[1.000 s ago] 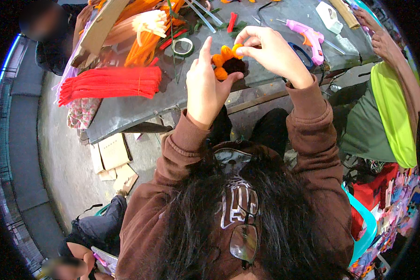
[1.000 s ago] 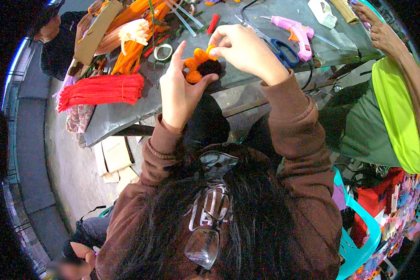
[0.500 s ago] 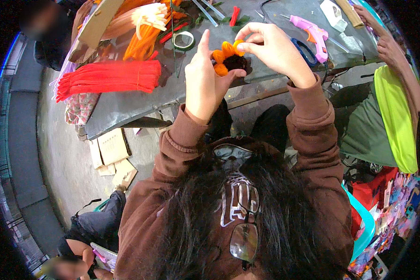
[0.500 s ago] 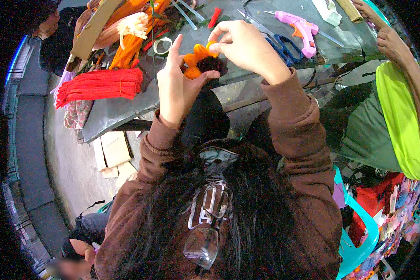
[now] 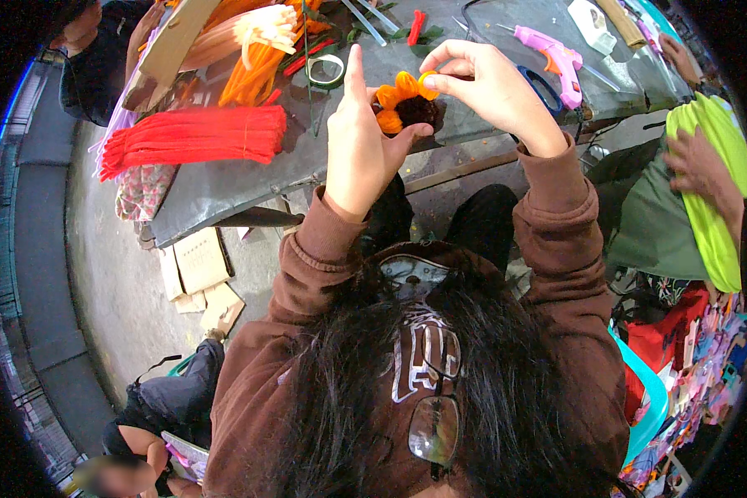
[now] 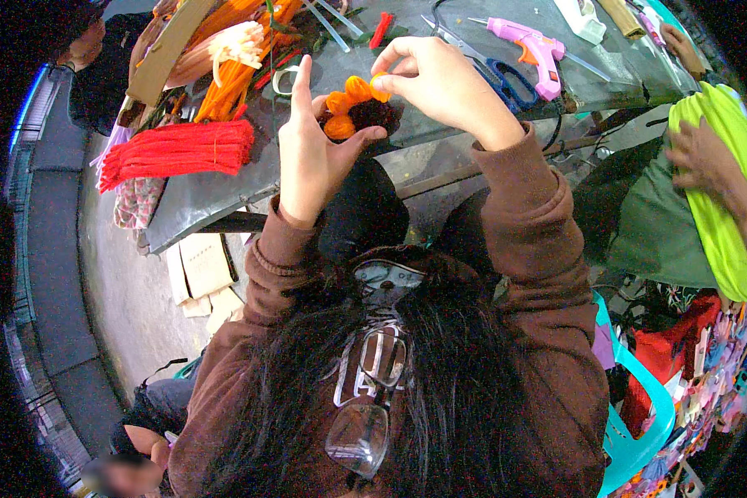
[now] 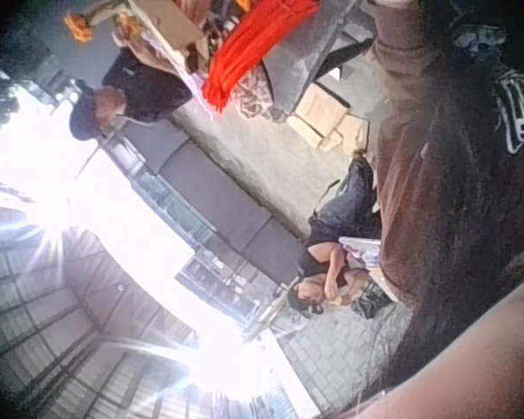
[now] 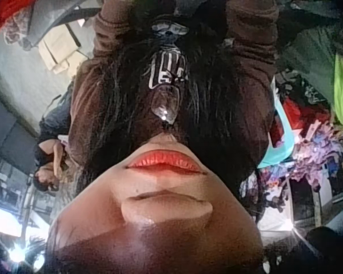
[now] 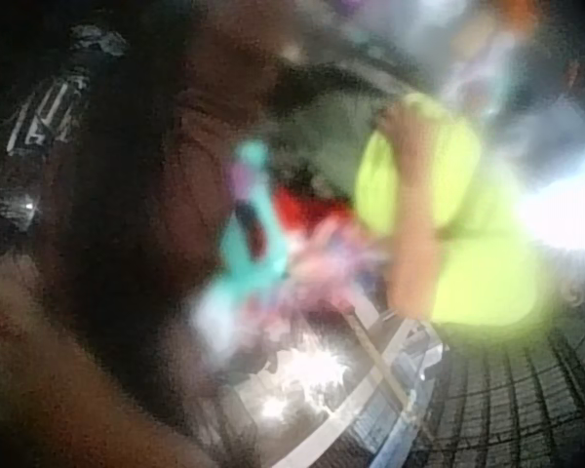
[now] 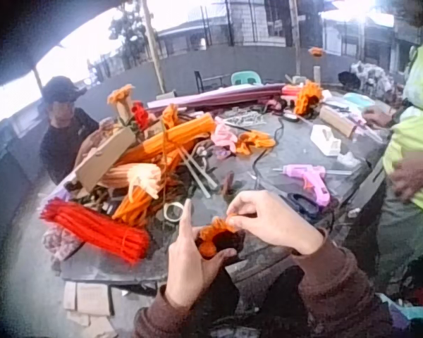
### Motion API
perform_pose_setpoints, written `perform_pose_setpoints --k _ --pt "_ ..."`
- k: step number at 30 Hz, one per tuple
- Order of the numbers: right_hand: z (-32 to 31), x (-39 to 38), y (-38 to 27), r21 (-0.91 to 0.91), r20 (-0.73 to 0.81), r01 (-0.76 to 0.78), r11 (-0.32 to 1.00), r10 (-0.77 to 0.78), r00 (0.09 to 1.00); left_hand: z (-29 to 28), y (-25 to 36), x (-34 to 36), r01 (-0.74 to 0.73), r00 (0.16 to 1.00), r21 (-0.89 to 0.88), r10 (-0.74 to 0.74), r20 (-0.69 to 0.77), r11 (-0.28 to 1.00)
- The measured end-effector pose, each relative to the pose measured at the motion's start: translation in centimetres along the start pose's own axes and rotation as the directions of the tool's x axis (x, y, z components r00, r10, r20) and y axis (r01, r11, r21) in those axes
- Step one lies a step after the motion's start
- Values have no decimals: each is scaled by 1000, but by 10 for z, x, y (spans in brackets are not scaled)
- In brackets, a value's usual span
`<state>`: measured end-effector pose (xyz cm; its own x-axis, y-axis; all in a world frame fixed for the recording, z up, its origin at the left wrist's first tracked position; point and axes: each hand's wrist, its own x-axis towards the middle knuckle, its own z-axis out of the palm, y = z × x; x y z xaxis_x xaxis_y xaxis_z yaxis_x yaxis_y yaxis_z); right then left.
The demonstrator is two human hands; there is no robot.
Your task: The person constructs artificial flowers by applying hot glue to pipe cleaner petals and attaching them to a central core.
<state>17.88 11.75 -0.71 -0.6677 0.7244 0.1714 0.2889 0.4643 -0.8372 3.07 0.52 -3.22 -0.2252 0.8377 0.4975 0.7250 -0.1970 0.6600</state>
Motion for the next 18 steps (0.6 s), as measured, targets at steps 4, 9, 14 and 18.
perform_pose_setpoints --k 4,9,14,18 --pt "2 -3 -4 16 -18 -11 1000 12 1000 1 0 -2 13 1000 25 -12 -8 1000" --pt "6 -5 -4 21 -47 -58 998 59 997 1 -1 -2 -2 1000 65 4 -23 998" --pt "6 -5 2 18 -58 -68 998 69 996 3 -4 -3 -19 998 88 24 -54 996" --pt "6 -8 -3 4 -67 -74 997 74 995 4 -4 -4 -8 998 79 12 -55 997"
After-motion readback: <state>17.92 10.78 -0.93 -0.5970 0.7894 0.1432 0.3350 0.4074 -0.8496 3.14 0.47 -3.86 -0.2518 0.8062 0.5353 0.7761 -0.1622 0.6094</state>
